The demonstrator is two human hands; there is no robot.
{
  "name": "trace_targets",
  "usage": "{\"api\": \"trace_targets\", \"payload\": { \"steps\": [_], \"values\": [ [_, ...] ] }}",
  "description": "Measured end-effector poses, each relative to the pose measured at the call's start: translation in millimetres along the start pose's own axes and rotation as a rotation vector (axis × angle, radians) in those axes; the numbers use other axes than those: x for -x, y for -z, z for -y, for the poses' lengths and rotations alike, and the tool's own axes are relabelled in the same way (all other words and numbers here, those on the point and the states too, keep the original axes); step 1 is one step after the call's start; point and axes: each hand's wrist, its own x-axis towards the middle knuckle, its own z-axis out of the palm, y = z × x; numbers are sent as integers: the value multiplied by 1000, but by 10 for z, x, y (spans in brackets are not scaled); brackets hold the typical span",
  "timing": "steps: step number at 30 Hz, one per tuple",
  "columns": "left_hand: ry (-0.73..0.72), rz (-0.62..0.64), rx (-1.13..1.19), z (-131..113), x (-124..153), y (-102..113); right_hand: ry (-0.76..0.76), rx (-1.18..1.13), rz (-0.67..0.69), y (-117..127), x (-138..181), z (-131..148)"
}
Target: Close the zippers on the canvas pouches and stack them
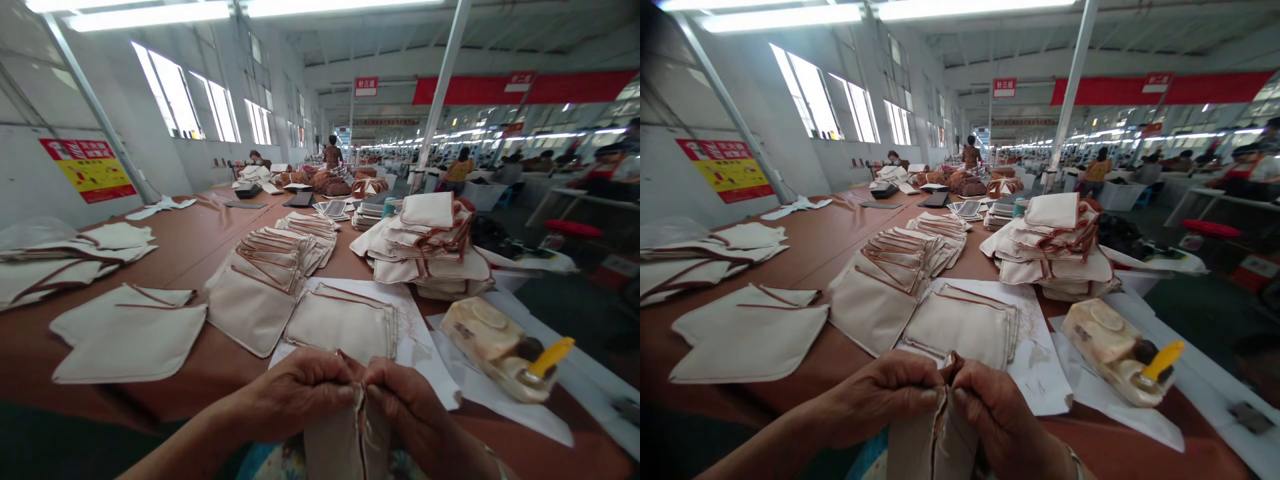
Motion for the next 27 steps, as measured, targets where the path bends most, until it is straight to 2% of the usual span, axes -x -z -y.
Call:
{"api": "trace_targets", "payload": {
  "steps": [3,8,12,17,20,23,27],
  "values": [
    [29,-15,52,48,-17,-2,-35,19,-21,-6,36,13],
    [12,-63,194,156,-80,-47,-193,-124,-41,0,48,-20],
    [119,-93,287,208,-107,-107,-220,-89,-65,-2,56,-45],
    [206,-185,374,248,-150,-182,-296,-185,-76,-12,85,-137],
    [239,-203,267,237,-187,-223,-289,-223,-74,-1,77,-163],
    [201,-225,1,180,-207,-237,-274,-209,-50,28,46,-131],
    [147,-217,-313,132,-199,-224,-336,-138,-50,62,14,-76]
  ]
}}
